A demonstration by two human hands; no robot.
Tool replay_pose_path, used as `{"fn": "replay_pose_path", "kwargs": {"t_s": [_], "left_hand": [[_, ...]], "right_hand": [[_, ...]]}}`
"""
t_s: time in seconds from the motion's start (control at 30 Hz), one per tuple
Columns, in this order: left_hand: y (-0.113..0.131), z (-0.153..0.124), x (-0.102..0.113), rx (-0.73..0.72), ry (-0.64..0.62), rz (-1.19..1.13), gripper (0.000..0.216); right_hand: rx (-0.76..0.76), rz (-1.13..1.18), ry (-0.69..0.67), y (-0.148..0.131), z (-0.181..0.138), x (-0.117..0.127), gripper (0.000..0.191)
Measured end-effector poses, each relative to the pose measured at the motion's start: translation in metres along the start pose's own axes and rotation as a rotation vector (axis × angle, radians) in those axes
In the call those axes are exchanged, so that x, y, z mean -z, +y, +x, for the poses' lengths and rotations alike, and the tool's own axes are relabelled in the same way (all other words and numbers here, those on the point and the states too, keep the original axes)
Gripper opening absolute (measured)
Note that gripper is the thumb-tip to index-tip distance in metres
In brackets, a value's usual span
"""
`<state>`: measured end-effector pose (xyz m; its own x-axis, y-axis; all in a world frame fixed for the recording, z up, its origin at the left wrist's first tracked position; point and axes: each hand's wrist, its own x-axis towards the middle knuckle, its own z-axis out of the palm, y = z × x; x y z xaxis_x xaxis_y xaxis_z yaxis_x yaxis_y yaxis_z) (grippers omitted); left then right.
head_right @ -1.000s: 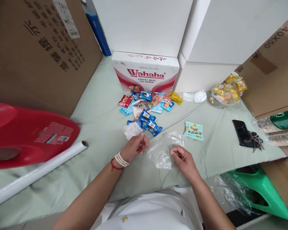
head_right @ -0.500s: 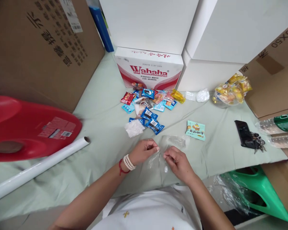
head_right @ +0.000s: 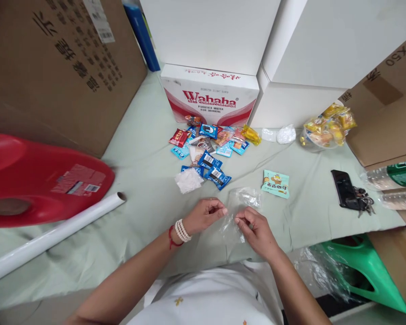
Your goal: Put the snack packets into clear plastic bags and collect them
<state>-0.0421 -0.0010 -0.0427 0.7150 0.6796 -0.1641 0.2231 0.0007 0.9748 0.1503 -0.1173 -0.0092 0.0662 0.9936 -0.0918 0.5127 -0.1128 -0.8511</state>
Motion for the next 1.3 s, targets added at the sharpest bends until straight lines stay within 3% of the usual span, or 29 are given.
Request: {"fn": "replay_pose_path", "kwargs": {"t_s": [0.23, 0.47, 0.57, 0.83, 0.9, 1.0, 1.07, 1.23, 1.3], "left_hand": [[-0.004, -0.001, -0.003, 0.001, -0.021, -0.024, 0.025], [-0.004, 0.001, 0.003, 0.075, -0.027, -0.156, 0.037], [-0.002, 0.001, 0.002, 0.041, -0.037, -0.112, 0.044], [-0.005, -0.001, -0.004, -0.005, -0.062, -0.085, 0.031], [-0.007, 0.000, -0.003, 0.016, -0.057, -0.141, 0.032], [-0.007, 0.000, -0.002, 0.025, -0.034, -0.184, 0.030], [-0.005, -0.001, -0.004, -0.007, -0.013, -0.164, 0.027], [0.004, -0.003, -0.017, -0.149, 0.006, -0.076, 0.021], [0.008, -0.006, -0.017, -0.159, 0.045, -0.083, 0.016]], "right_hand": [[0.037, 0.012, -0.028, -0.007, 0.006, -0.007, 0.029], [-0.069, 0.019, 0.033, 0.002, 0.002, 0.003, 0.034], [-0.053, 0.010, -0.011, 0.000, 0.000, 0.004, 0.033], [-0.019, 0.021, -0.038, -0.003, 0.006, -0.002, 0.031], [-0.100, 0.013, 0.042, 0.007, 0.005, 0.005, 0.033], [-0.226, -0.030, 0.313, 0.017, 0.000, 0.017, 0.038], [-0.273, -0.002, 0.404, 0.012, -0.003, 0.020, 0.039], [-0.358, 0.318, 0.057, -0.019, 0.008, 0.001, 0.053], [-0.341, 0.377, 0.037, -0.024, 0.015, -0.005, 0.053]]}}
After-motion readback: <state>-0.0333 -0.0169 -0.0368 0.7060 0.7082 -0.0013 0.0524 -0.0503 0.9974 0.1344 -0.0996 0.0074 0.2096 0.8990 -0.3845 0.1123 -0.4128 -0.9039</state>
